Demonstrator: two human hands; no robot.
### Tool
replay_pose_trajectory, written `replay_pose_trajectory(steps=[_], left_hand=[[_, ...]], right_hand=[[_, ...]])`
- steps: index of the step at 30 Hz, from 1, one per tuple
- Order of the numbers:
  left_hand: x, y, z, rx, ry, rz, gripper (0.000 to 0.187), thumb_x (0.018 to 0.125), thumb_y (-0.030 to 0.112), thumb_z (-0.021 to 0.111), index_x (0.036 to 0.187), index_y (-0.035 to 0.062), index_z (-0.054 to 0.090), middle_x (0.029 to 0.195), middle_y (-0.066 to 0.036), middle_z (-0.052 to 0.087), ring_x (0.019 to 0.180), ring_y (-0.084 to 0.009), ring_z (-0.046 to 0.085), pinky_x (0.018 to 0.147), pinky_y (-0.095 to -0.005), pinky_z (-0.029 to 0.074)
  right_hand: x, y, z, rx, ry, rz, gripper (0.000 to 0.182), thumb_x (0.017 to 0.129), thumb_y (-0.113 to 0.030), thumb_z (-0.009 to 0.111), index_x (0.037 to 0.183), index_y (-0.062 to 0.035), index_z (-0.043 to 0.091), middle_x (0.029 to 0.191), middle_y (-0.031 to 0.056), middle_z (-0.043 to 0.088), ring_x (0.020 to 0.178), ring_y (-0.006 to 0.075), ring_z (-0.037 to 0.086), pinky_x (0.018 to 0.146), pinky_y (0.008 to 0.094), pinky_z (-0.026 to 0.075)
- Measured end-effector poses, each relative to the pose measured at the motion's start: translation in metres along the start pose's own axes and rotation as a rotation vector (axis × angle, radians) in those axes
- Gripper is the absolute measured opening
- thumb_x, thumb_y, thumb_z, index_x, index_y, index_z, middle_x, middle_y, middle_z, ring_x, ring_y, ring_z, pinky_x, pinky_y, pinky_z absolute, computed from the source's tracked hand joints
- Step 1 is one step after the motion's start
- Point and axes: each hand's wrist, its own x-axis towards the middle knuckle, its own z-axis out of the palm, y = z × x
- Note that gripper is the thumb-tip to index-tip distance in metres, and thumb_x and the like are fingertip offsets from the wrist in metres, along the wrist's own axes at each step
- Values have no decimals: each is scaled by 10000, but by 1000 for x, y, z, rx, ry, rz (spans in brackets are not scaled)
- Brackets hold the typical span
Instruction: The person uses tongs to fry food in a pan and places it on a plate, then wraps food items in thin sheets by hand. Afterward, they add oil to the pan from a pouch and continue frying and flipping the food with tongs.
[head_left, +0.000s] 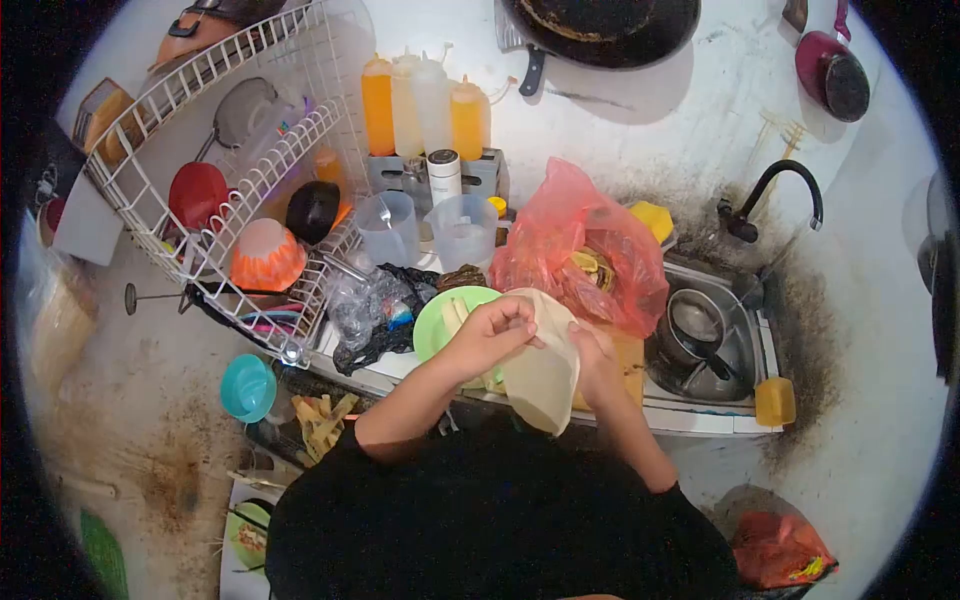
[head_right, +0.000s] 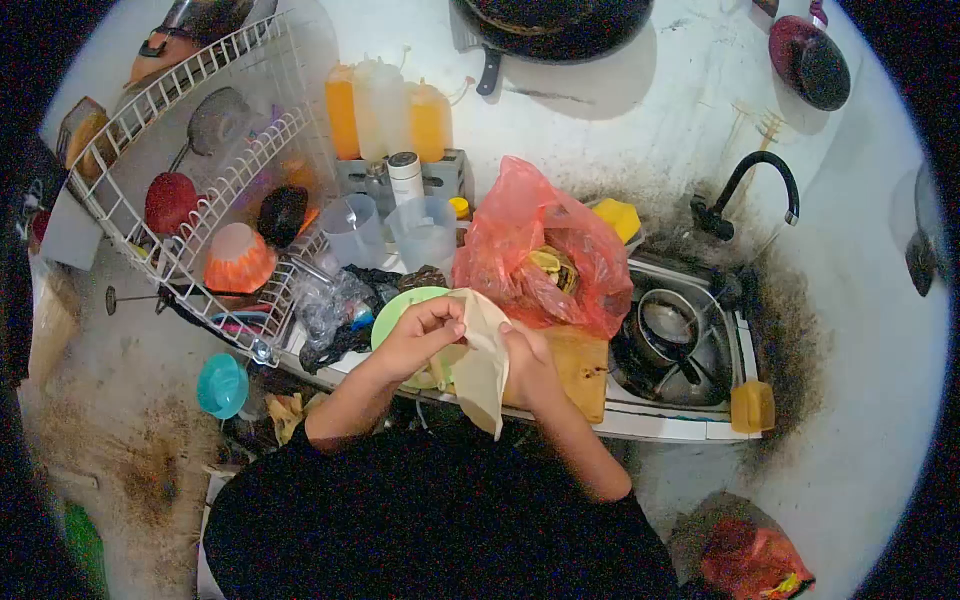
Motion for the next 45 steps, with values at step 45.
replay_pose_trajectory(steps=[45], left_hand=[[-91,-3,-28,-116,620,-161,233,844,232,507,901,11,555,792,-41,579,698,-111,560,649,-255,471]], right_hand=[[58,50,56,411,-187,74,196,893,-134,342,974,-13,472,909,96,551,802,204,547,738,283,434]])
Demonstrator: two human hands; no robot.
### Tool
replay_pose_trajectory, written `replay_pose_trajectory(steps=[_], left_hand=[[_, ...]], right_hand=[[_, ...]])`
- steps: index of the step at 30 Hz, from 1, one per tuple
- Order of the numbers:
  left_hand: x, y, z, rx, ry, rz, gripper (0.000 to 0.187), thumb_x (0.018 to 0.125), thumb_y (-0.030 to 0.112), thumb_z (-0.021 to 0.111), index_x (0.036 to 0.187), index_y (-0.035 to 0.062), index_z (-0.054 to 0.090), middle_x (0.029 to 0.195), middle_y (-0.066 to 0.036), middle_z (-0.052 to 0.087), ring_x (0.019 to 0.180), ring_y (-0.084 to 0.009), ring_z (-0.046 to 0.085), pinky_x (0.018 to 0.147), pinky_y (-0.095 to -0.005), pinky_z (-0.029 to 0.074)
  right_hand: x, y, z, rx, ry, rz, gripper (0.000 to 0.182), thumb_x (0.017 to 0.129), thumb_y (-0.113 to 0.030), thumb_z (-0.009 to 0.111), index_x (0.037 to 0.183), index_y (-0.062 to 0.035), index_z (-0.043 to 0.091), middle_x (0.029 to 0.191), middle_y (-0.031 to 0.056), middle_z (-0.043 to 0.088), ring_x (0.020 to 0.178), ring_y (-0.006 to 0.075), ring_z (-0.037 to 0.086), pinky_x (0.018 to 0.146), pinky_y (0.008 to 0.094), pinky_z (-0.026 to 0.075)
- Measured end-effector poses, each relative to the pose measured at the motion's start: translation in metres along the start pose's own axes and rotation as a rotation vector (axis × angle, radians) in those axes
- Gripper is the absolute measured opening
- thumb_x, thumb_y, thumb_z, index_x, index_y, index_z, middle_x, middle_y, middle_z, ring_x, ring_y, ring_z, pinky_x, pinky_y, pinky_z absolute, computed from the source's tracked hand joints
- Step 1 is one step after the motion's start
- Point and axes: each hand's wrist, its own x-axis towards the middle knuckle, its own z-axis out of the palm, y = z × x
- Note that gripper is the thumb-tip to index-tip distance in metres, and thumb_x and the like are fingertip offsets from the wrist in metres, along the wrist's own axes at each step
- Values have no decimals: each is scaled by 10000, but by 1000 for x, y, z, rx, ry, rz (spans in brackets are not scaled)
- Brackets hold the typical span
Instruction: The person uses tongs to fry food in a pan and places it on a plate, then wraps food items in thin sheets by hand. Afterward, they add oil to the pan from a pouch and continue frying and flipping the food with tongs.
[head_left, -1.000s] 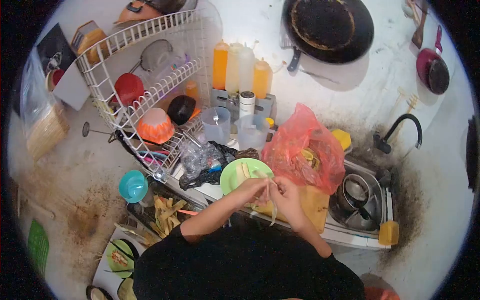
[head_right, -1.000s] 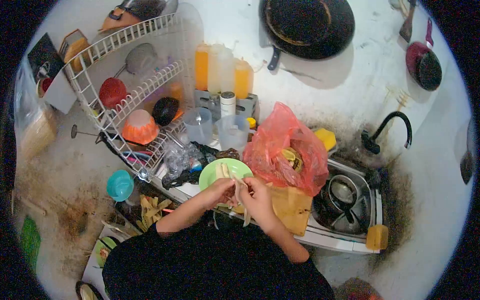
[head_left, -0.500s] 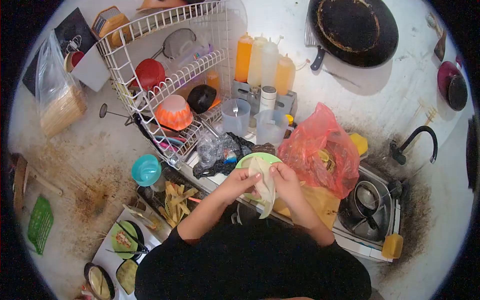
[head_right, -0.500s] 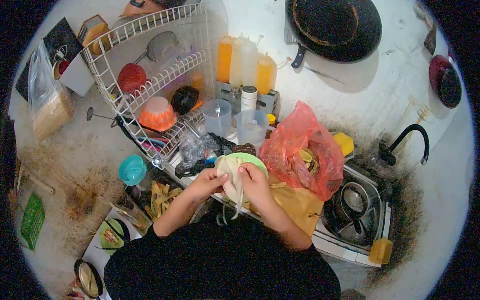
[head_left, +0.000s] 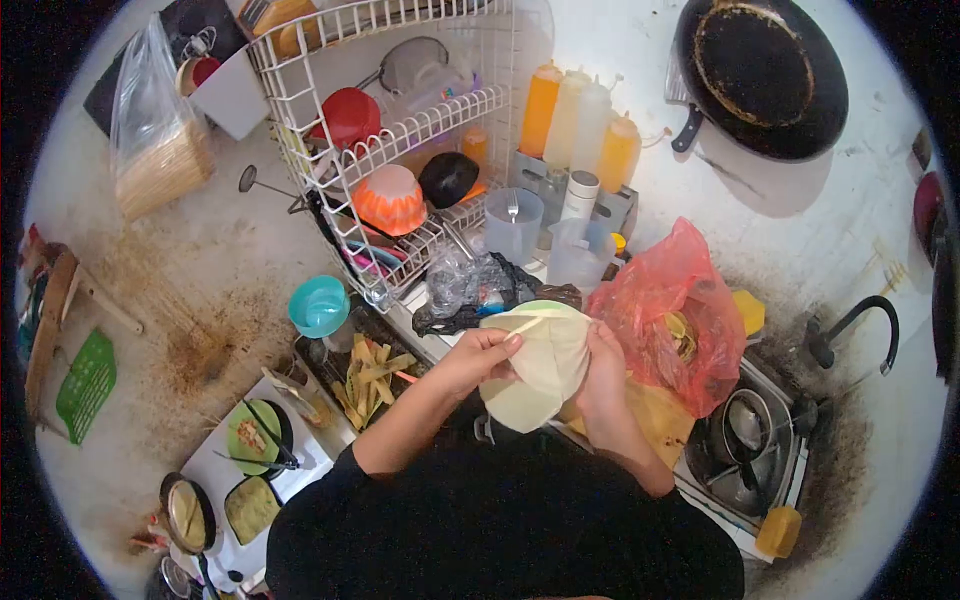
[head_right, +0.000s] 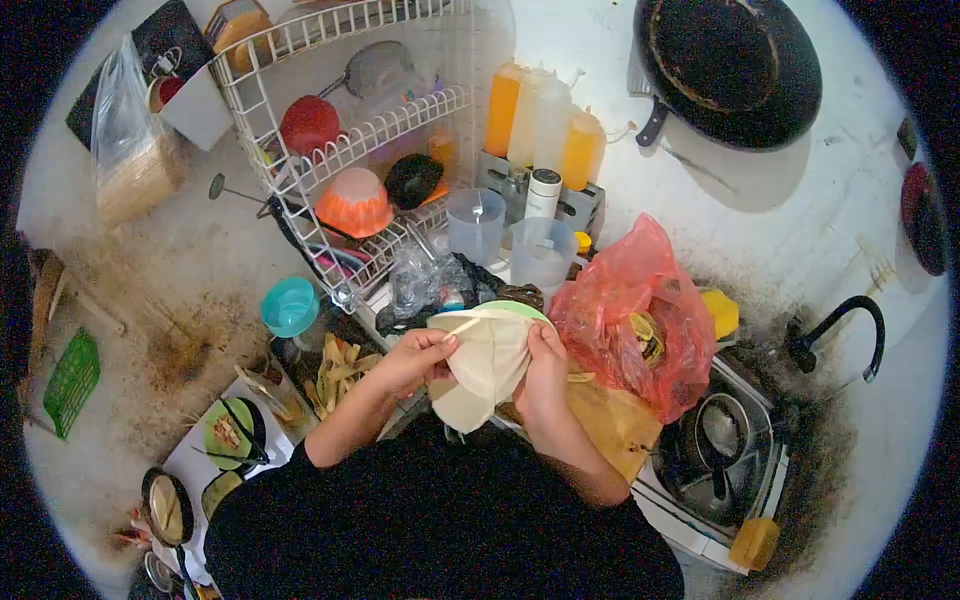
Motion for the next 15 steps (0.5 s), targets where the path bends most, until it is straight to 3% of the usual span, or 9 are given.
replay_pose_trajectory(steps=[1,4,5,10,15], left_hand=[[3,-1,-1,57,19,-34,224,842,221,510,921,14,545,804,-44,578,719,-117,563,661,-269,473],[8,-7,10,25,113,-55,258,829,199,515,1006,13,495,895,-64,558,791,-134,562,687,-275,469],[9,-10,15,-11,134,-33,270,828,204,517,1017,13,485,912,-67,552,804,-134,558,693,-266,465],[26,-31,21,-98,295,129,211,844,197,498,963,24,486,889,-50,539,789,-90,510,653,-219,421],[18,-22,16,422,345,461,160,842,183,500,833,27,539,729,-16,550,670,-66,484,581,-211,389]], right_hand=[[0,5,-1,-50,28,-90,176,888,-127,360,953,-14,480,872,92,557,774,199,549,713,274,434],[-3,15,3,-941,-82,-552,124,860,-112,424,888,-9,486,715,99,547,653,186,546,606,278,429],[-8,16,8,-1088,-73,-585,123,840,-119,456,858,0,485,622,120,519,550,191,527,527,301,417],[-17,23,20,-1045,-194,-512,98,814,-100,517,810,-7,486,605,56,502,535,96,459,485,242,366],[-10,32,5,-905,-203,-492,111,817,-111,530,809,-16,473,552,33,461,491,66,401,429,236,330]])
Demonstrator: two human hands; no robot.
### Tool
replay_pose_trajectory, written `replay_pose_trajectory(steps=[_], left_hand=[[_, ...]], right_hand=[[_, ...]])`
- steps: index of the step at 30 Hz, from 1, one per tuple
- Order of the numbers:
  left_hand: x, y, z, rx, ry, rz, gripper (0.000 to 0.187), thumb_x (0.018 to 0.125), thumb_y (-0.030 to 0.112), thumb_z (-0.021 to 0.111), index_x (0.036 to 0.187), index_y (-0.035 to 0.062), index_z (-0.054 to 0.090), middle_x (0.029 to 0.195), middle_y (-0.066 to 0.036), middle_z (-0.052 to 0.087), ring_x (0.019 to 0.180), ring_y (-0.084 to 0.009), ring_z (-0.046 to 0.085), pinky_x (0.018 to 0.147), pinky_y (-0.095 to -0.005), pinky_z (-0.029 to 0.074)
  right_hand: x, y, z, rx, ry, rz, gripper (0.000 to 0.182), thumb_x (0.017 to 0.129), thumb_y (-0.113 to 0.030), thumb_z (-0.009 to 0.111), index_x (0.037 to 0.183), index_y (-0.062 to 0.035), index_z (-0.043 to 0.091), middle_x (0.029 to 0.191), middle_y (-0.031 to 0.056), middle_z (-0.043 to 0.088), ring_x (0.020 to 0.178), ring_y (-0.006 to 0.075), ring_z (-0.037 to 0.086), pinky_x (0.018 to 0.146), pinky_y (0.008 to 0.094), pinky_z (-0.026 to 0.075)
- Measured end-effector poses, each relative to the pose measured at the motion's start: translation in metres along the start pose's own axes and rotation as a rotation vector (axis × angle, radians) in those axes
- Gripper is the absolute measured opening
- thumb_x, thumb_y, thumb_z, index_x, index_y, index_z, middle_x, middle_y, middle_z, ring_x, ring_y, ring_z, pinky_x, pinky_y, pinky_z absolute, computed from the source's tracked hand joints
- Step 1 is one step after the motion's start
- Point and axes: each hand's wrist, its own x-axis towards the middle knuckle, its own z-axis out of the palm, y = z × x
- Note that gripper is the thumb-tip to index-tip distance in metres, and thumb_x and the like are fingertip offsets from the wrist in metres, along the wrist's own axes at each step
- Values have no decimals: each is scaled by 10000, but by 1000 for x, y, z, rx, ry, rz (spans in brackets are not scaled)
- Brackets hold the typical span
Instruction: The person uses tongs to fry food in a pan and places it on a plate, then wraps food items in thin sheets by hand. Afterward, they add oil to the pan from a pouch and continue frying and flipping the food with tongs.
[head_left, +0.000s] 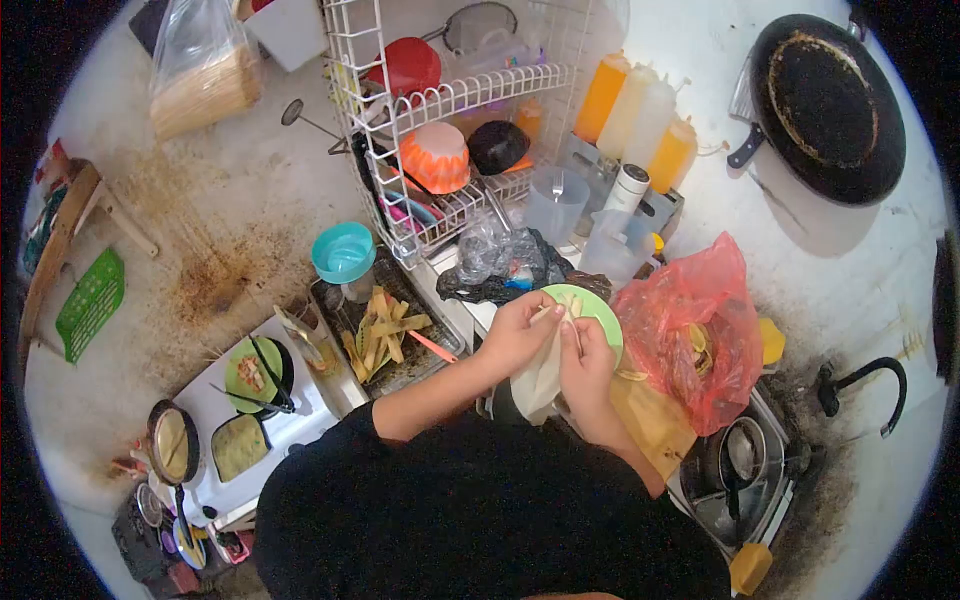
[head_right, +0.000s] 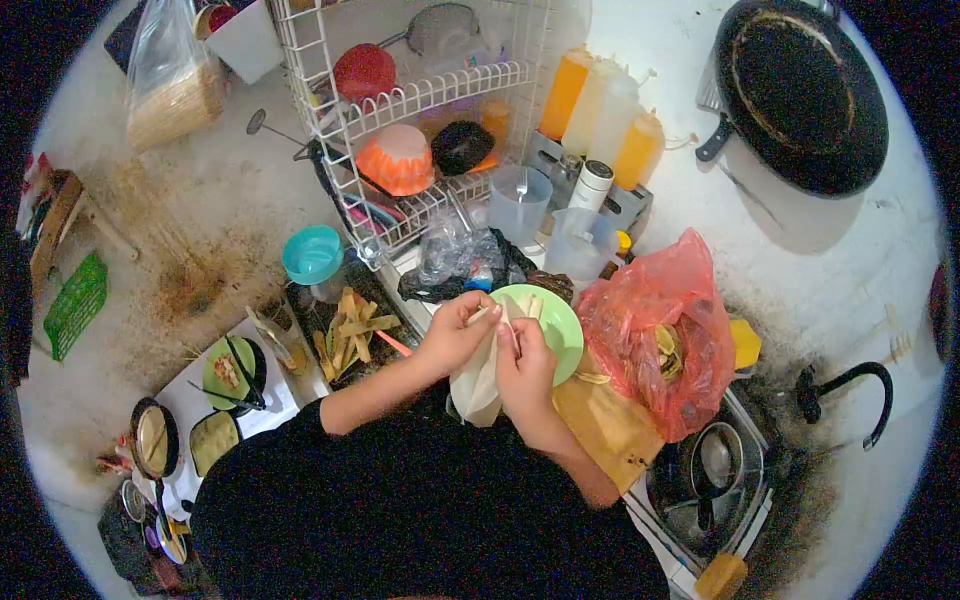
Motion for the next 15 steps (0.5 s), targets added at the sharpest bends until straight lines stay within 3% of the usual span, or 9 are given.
replay_pose_trajectory(steps=[4,7,8,15], left_hand=[[-10,47,-9,393,-12,116,180,810,195,540,779,19,561,591,-74,533,536,-81,471,506,-243,382],[-9,45,-14,536,-12,107,185,786,208,566,792,22,568,594,-134,525,485,-136,487,468,-279,382],[-9,45,-16,554,-6,137,182,787,204,563,793,23,570,619,-149,543,480,-193,502,471,-291,389],[-11,54,-32,604,96,157,192,769,209,584,816,22,589,608,-144,551,522,-211,551,492,-299,414]], right_hand=[[-1,-11,-1,-2,-10,32,103,824,-108,518,808,-14,480,551,31,463,486,75,408,435,243,340],[-1,-7,3,-7,-2,-27,107,826,-110,513,816,-8,483,558,57,480,481,100,430,442,258,355],[0,-7,1,-43,-18,-22,106,826,-108,510,819,-6,484,561,69,487,479,113,442,446,265,361],[2,-6,-8,-168,-15,13,88,822,-81,491,811,6,483,577,115,514,492,175,508,466,300,392]])
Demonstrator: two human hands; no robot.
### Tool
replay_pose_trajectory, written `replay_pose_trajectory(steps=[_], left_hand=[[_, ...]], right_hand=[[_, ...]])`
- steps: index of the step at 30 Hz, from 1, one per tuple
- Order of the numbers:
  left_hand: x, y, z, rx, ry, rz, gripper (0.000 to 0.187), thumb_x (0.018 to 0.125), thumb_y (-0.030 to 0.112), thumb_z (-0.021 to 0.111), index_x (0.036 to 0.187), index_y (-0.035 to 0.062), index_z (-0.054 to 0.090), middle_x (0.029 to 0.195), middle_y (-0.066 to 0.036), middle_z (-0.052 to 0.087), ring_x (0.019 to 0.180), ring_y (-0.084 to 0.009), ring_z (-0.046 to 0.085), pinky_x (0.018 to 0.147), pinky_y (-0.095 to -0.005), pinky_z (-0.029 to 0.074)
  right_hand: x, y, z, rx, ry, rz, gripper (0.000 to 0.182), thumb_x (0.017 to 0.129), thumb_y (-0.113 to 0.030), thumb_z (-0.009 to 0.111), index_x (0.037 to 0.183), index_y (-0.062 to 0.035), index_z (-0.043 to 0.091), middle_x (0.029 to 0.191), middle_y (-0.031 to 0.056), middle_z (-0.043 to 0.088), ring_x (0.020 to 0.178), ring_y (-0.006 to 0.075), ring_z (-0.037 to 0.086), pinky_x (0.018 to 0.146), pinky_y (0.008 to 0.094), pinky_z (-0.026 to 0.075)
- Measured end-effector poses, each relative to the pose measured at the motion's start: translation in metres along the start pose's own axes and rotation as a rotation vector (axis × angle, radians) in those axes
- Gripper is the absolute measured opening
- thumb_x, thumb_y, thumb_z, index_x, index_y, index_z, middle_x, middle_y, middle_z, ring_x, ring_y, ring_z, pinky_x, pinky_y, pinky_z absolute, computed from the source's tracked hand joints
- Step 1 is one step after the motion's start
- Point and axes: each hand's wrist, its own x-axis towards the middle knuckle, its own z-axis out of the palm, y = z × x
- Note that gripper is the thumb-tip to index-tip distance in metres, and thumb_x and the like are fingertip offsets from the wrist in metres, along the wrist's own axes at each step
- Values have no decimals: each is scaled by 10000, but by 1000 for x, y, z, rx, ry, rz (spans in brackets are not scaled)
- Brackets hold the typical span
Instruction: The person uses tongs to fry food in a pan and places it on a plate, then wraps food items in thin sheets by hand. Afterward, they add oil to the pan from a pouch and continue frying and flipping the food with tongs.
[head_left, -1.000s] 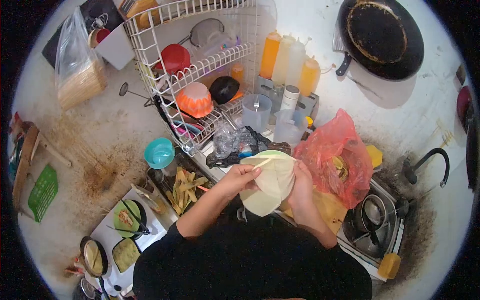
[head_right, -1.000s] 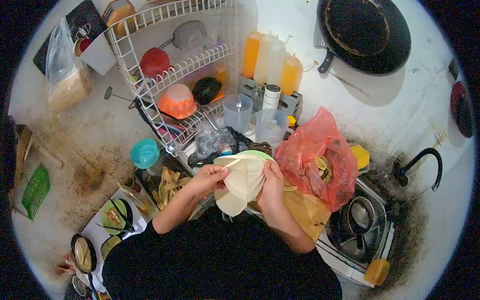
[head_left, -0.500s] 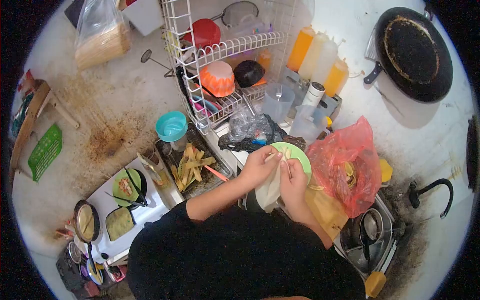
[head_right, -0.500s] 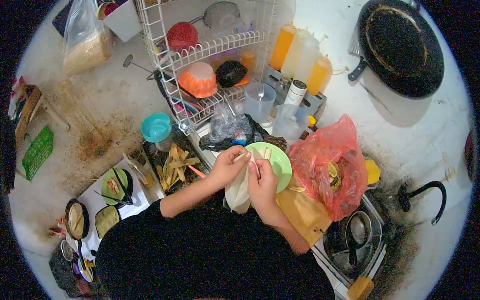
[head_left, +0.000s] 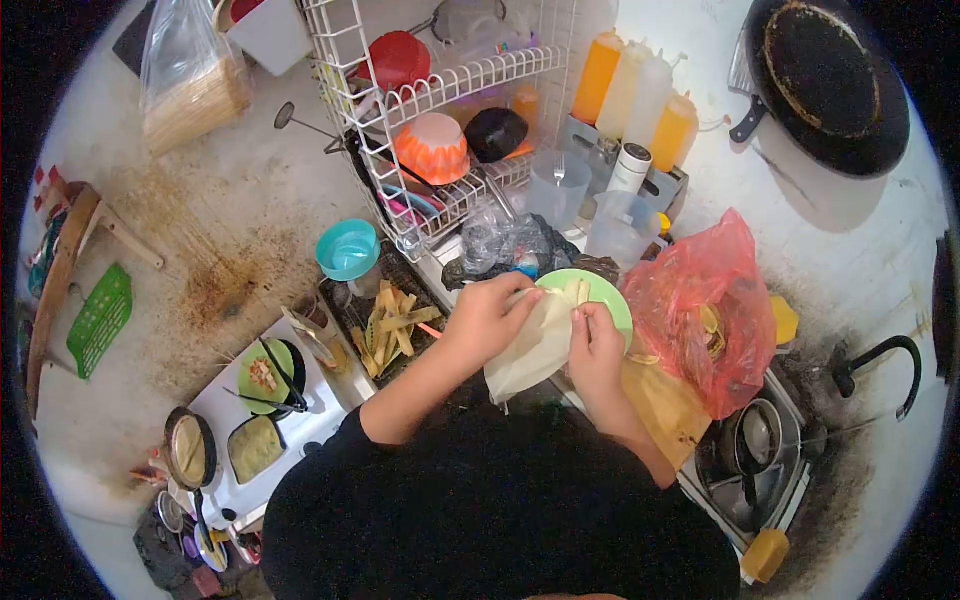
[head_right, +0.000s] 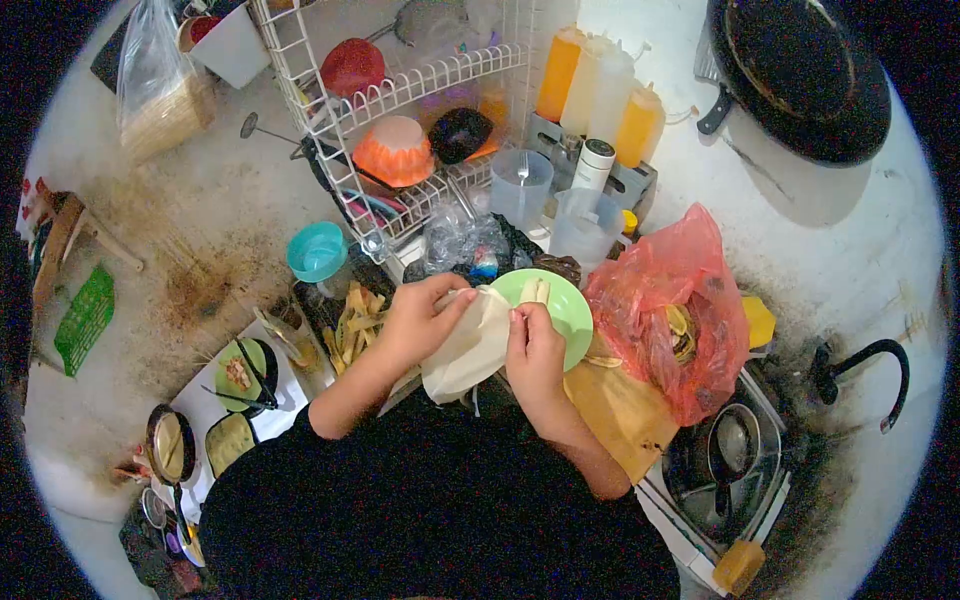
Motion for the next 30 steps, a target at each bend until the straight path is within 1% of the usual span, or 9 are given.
replay_pose_trajectory(steps=[2,5,8,9,12,18,24,27,30], left_hand=[[0,6,-6,13,-17,-79,194,764,209,589,817,23,593,607,-141,552,524,-208,556,494,-299,419],[-1,3,-3,19,-10,-7,185,761,208,576,796,26,583,587,-172,530,526,-311,538,485,-345,419],[-3,5,1,66,-105,79,183,768,214,585,822,39,584,585,-140,535,484,-210,529,468,-301,408],[-4,5,4,60,-125,96,174,771,211,578,827,46,574,594,-144,537,498,-241,539,469,-313,412],[-4,8,5,105,-133,155,163,773,201,569,830,48,571,628,-152,550,534,-287,549,488,-334,426],[-5,2,5,185,-231,167,153,769,193,562,818,48,566,686,-166,563,617,-335,553,545,-369,442],[0,0,-7,273,-300,215,162,746,211,555,822,69,571,669,-156,568,646,-323,562,559,-400,446],[2,5,-23,250,-471,248,165,746,211,562,831,69,576,677,-146,570,657,-321,561,569,-386,443],[6,2,-42,92,-605,387,165,758,189,579,843,47,578,688,-140,569,640,-307,559,569,-356,433]], right_hand=[[-1,0,0,13,-1,7,97,819,-86,499,803,8,483,585,117,521,506,175,518,474,295,400],[-3,0,1,49,-41,15,104,810,-94,514,814,6,483,621,118,538,531,175,532,491,291,416],[-2,-19,1,128,-68,65,120,798,-98,530,849,1,485,697,123,553,580,189,550,507,304,435],[-1,-26,1,160,-71,88,130,794,-100,536,862,-1,486,727,125,558,599,195,557,512,310,442],[1,-18,1,40,-25,-16,145,784,-73,530,903,-2,488,783,137,544,654,251,564,546,343,453],[6,-17,-7,-210,-103,-260,89,776,-51,506,852,-4,500,757,151,518,682,333,528,605,386,441],[7,-16,-5,-327,-263,-147,80,782,-74,500,835,-15,501,770,156,515,718,345,519,632,390,435],[12,-23,-4,-186,-264,-284,137,782,-57,498,911,-15,515,856,160,533,838,325,524,714,352,437],[23,-7,-5,265,-588,-291,211,795,-56,500,1003,-15,510,959,129,546,958,244,511,810,306,404]])
